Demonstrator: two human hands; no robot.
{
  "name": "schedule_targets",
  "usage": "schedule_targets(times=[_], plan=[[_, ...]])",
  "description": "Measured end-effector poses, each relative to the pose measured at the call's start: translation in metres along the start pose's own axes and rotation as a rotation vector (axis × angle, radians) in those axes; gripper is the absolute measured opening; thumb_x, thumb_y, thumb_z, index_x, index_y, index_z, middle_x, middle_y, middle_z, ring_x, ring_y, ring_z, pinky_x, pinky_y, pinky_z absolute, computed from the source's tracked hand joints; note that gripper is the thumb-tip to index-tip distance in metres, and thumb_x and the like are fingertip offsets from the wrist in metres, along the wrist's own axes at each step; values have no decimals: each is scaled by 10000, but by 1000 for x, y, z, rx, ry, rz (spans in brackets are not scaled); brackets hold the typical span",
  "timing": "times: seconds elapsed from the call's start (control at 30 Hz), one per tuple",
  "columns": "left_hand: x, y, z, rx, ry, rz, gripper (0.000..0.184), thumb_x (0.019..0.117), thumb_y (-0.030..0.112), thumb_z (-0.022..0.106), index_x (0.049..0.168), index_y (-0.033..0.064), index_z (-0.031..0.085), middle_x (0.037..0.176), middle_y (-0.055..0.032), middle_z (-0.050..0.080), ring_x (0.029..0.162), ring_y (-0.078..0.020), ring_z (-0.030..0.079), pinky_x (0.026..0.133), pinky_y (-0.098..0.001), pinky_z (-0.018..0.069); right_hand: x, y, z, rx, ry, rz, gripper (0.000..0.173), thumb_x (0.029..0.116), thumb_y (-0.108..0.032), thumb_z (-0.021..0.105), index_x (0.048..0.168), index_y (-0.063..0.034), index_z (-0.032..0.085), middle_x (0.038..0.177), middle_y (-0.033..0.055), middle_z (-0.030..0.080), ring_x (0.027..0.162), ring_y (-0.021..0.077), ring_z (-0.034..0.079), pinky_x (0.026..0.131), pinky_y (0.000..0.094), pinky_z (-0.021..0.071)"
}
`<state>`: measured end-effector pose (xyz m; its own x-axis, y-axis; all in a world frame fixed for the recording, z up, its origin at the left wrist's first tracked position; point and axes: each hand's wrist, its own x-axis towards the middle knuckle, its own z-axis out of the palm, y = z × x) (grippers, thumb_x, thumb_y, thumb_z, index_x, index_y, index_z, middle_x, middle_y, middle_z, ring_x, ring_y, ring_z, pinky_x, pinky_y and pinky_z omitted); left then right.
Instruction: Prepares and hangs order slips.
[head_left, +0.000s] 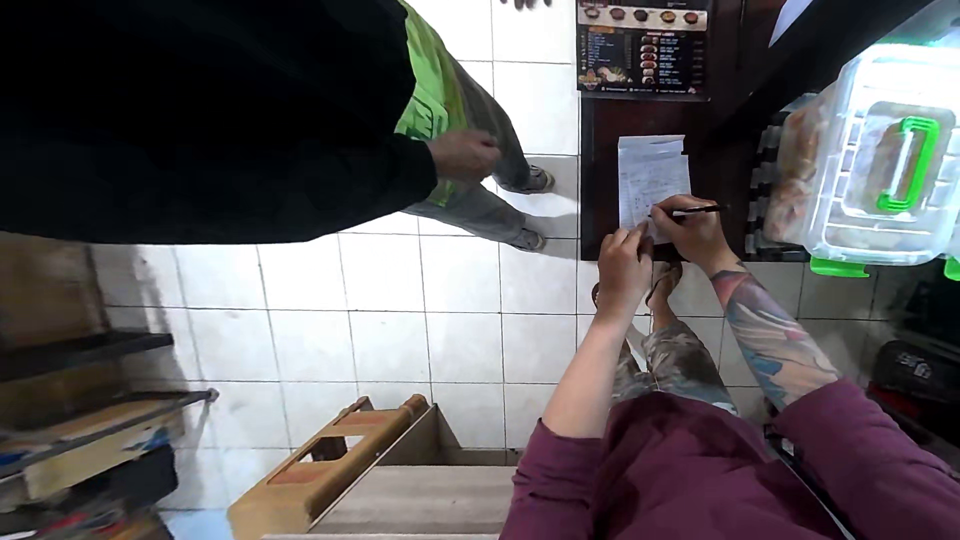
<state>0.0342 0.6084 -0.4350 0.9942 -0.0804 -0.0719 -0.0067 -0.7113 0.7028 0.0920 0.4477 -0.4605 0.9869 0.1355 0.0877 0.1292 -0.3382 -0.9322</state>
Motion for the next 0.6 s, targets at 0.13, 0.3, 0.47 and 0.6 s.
schedule_targets(times=[0.13,0.3,0.47,0.6], plan=[[1,1,-2,-1,-25,-17,321,1003,170,636,1308,87,691,1100,-132,684,1061,-305,638,925,-449,538,0,0,1,-9,42,15,126,964,-126,688,960,-18,753,923,54,739,796,43,680,725,210,579],[2,2,-2,-6,-11,-20,313,1003,181,642,1299,98,700,1081,-115,690,1043,-283,643,918,-431,539,-1,1,0,-16,22,-21,120,962,-113,683,940,-17,752,886,48,732,759,36,663,695,206,566],[1,2,-3,-13,-4,0,315,997,170,646,1292,74,696,1110,-133,692,1060,-303,647,925,-459,544,1,3,0,-7,54,-8,115,952,-106,693,947,-4,745,886,58,731,769,48,669,716,225,576],[2,-1,-2,-2,-3,15,311,992,163,651,1287,78,701,1091,-125,693,1035,-295,647,907,-447,543,2,0,0,-50,72,1,116,958,-113,690,944,-14,748,872,48,731,761,34,667,709,209,571]])
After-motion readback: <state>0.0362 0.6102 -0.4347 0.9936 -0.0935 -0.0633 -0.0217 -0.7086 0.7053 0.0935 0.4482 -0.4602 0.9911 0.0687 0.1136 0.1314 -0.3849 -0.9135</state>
